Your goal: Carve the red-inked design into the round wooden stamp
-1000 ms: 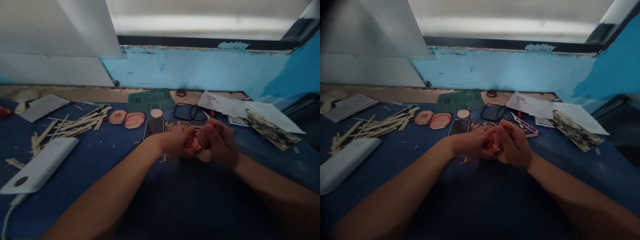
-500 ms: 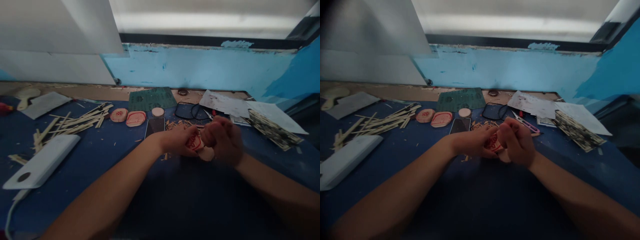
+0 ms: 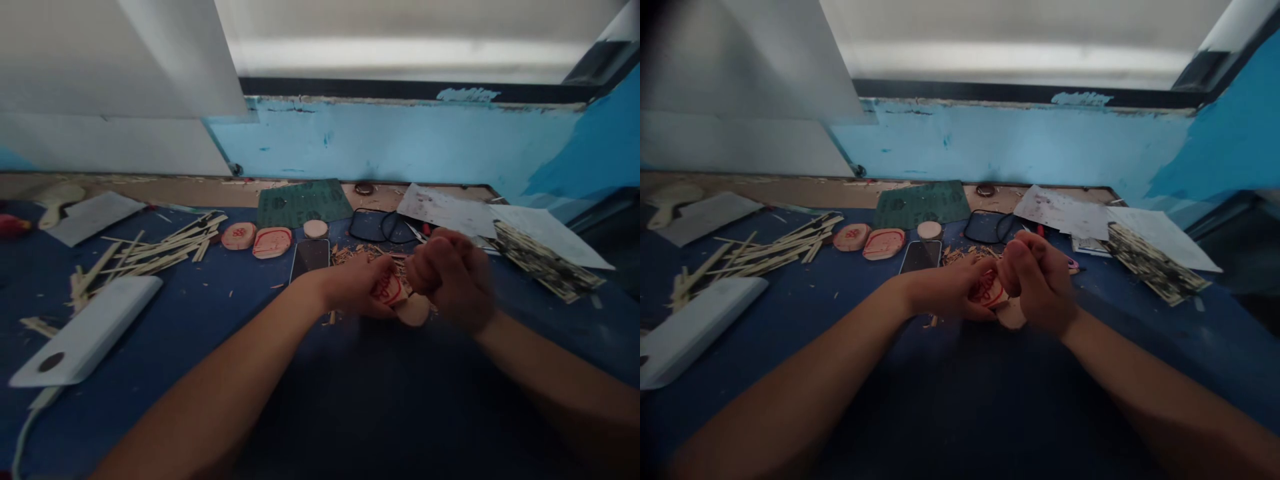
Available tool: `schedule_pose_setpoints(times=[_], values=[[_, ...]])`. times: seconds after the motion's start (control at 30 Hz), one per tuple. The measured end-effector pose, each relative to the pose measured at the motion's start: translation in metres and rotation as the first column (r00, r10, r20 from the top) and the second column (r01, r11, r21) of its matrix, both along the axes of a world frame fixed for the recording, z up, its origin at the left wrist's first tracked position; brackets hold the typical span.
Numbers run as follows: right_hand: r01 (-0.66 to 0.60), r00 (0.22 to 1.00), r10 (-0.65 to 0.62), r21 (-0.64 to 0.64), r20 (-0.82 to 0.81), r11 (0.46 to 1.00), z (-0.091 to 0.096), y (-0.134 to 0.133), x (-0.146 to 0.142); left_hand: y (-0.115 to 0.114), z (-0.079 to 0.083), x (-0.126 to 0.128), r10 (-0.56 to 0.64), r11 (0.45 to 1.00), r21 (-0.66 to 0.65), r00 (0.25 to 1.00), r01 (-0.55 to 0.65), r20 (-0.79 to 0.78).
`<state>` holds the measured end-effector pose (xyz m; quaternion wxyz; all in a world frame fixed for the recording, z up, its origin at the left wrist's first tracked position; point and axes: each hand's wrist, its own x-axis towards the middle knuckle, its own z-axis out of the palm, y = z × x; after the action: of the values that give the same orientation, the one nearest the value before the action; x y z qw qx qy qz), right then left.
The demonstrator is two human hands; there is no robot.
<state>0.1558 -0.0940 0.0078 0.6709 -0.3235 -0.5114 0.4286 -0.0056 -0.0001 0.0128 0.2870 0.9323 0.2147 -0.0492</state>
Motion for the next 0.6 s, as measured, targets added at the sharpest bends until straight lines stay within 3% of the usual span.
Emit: schedule_pose_setpoints(times=[0.27, 0.43, 0.6], values=[[-0.039, 0.999, 0.039, -0.002, 0.014, 0.999, -0.01, 0.0, 0.003, 0.002, -0.002, 0.0, -0.008, 1.0, 0.009, 1.0, 0.008, 0.004], [-0.009, 0.995, 0.012, -0.033, 0.103, 0.999, -0.015, -0.001, 0.005, 0.001, -0.002, 0.0, -0.026, 0.999, 0.025, 1.0, 0.025, 0.016], [-0.017, 0.999, 0.017, 0.004, -0.032, 1.0, -0.005, 0.001, 0.001, 0.001, -0.003, 0.0, -0.016, 1.0, 0.012, 1.0, 0.016, 0.02]])
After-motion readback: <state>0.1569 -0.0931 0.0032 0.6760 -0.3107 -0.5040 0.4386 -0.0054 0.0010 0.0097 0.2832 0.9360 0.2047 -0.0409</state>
